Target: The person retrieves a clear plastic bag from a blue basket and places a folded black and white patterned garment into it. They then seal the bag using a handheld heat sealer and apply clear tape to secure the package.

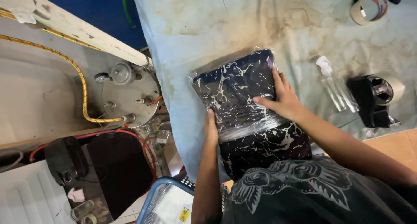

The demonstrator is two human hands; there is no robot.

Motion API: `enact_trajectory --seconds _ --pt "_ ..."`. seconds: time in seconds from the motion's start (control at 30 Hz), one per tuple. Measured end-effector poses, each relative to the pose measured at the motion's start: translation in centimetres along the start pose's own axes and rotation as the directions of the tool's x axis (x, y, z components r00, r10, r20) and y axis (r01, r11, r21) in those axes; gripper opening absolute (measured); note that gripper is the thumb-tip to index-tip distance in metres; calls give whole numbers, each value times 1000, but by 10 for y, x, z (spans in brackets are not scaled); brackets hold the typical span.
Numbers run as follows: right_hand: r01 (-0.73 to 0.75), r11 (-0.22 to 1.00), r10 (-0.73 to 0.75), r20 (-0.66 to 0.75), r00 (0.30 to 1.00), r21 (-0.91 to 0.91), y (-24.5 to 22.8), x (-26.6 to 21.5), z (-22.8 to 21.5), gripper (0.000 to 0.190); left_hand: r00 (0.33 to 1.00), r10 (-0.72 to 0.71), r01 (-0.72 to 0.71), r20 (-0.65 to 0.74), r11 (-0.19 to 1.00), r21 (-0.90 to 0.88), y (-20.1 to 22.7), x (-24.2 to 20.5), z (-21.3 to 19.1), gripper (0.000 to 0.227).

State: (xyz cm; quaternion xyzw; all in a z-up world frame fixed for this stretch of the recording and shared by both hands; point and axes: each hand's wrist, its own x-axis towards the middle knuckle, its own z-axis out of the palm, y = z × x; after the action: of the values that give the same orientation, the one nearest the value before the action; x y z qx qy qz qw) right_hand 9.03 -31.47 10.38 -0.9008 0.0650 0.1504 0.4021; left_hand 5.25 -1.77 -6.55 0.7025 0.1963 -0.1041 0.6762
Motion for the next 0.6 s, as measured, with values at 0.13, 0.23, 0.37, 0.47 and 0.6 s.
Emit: enact_trajectory --seconds 0.13,0.23,0.37,0.47,0.6 --pt "102 993 -99 43 994 -65 0 -24 -4 125 999 -29 34 35 985 -168 -36 -7 1 79" --pt "280 958 -276 67 959 -67 6 -46 -10 109 997 -57 63 49 990 -130 -38 -28 6 79" --pt "642 756 -654 -98 750 -130 8 -84 -19 65 942 333 -330 -35 942 62 -8 -111 -3 52" --pt "645 641 -719 -30 695 -416 5 -107 -19 38 881 462 -367 -106 806 464 12 -141 -10 38" --pt "610 592 -763 -120 636 -527 -14 -99 -1 22 848 526 -496 62 748 440 39 -136 -17 56"
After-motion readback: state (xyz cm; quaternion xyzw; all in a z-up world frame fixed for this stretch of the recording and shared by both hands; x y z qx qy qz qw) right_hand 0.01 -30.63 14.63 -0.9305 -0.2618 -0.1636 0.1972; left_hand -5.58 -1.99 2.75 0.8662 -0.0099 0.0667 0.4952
